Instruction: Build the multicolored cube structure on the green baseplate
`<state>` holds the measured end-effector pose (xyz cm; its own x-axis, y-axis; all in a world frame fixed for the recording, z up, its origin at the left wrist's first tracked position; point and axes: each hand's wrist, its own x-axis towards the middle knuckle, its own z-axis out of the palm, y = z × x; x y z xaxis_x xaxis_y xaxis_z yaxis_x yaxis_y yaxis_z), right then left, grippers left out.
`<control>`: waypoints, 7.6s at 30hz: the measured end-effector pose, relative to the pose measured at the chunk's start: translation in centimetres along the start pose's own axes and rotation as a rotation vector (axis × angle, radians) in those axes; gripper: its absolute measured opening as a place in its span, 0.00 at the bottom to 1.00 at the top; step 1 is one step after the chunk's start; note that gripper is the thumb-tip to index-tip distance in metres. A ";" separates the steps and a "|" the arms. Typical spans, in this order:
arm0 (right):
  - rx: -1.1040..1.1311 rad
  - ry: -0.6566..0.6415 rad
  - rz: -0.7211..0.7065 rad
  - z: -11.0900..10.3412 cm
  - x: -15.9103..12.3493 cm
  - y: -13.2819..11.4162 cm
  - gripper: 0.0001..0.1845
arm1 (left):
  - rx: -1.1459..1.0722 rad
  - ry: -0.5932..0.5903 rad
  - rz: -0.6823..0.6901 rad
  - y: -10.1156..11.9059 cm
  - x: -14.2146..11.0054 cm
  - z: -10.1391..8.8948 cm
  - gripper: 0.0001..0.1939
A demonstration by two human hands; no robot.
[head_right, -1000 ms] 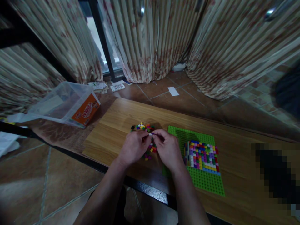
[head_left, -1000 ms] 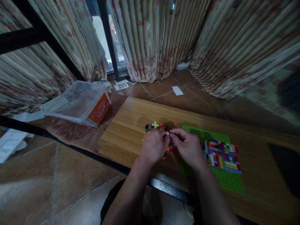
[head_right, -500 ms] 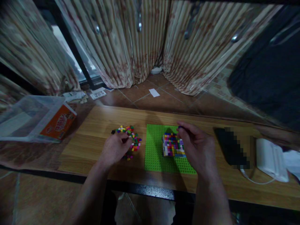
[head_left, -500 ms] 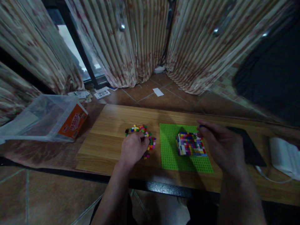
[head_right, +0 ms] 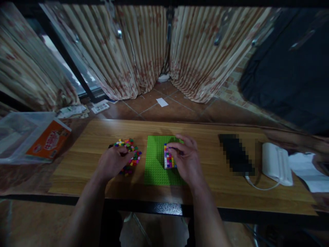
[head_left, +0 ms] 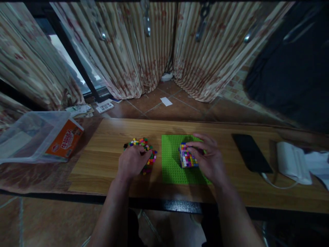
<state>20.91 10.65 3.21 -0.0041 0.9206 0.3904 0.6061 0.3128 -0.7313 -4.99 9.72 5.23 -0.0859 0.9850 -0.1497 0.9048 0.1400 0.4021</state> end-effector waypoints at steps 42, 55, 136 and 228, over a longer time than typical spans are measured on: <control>0.178 -0.034 0.410 0.8 0.6 1.3 0.20 | -0.565 -0.042 0.312 8.4 -2.9 7.0 0.23; 0.155 -0.040 0.339 0.8 0.7 1.0 0.15 | -0.497 0.008 0.399 8.3 -2.7 7.1 0.22; 0.187 -0.023 0.266 1.2 0.3 0.9 0.14 | -0.589 0.238 0.238 9.4 -0.3 7.1 0.11; 0.513 0.208 0.695 1.2 0.4 2.2 0.16 | -0.028 0.095 0.328 -0.7 1.0 2.6 0.10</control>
<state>21.29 11.96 1.10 0.4065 0.8961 -0.1783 -0.0139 -0.1891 -0.9819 -4.67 10.33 2.45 0.1683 0.9828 0.0764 0.8790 -0.1848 0.4395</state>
